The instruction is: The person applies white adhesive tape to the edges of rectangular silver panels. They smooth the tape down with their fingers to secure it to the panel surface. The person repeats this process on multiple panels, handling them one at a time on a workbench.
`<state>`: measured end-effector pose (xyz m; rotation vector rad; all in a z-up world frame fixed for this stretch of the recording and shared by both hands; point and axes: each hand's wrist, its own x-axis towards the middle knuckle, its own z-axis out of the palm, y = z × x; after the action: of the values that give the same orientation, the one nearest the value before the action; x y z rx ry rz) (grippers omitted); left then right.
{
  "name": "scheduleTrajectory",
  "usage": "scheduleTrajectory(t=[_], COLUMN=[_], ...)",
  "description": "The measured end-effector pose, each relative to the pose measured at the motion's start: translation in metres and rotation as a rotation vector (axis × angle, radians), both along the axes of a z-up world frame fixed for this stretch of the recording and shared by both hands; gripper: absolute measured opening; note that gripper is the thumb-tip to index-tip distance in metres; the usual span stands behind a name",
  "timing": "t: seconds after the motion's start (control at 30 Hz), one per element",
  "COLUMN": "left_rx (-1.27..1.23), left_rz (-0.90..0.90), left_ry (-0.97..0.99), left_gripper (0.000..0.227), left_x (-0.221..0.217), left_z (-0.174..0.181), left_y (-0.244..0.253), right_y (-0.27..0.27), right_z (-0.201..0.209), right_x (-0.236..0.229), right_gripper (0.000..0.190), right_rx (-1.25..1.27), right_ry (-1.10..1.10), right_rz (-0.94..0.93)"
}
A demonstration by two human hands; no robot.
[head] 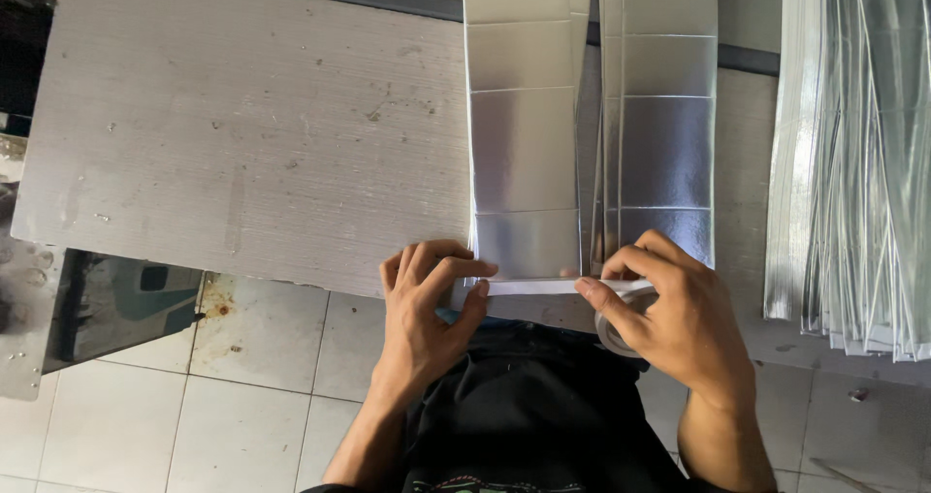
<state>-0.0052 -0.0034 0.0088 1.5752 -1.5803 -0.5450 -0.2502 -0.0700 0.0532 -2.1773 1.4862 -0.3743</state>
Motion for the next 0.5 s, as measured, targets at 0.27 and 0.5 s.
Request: scheduleTrajectory(t=[0.27, 0.5], left_rx=[0.015, 0.008], left_rz=[-0.012, -0.014], left_ry=[-0.019, -0.032], left_gripper=[0.016, 0.016], left_x=[-0.001, -0.001], left_z=[0.002, 0.004], left_y=[-0.001, -0.001], right_y=[0.003, 0.003], right_z=[-0.012, -0.017], right_x=[0.005, 0.005], right_gripper=[0.044, 0.046], right_rx=[-0.054, -0.107], right_ry=[0.026, 0.022], right_rz=[-0.058, -0.053])
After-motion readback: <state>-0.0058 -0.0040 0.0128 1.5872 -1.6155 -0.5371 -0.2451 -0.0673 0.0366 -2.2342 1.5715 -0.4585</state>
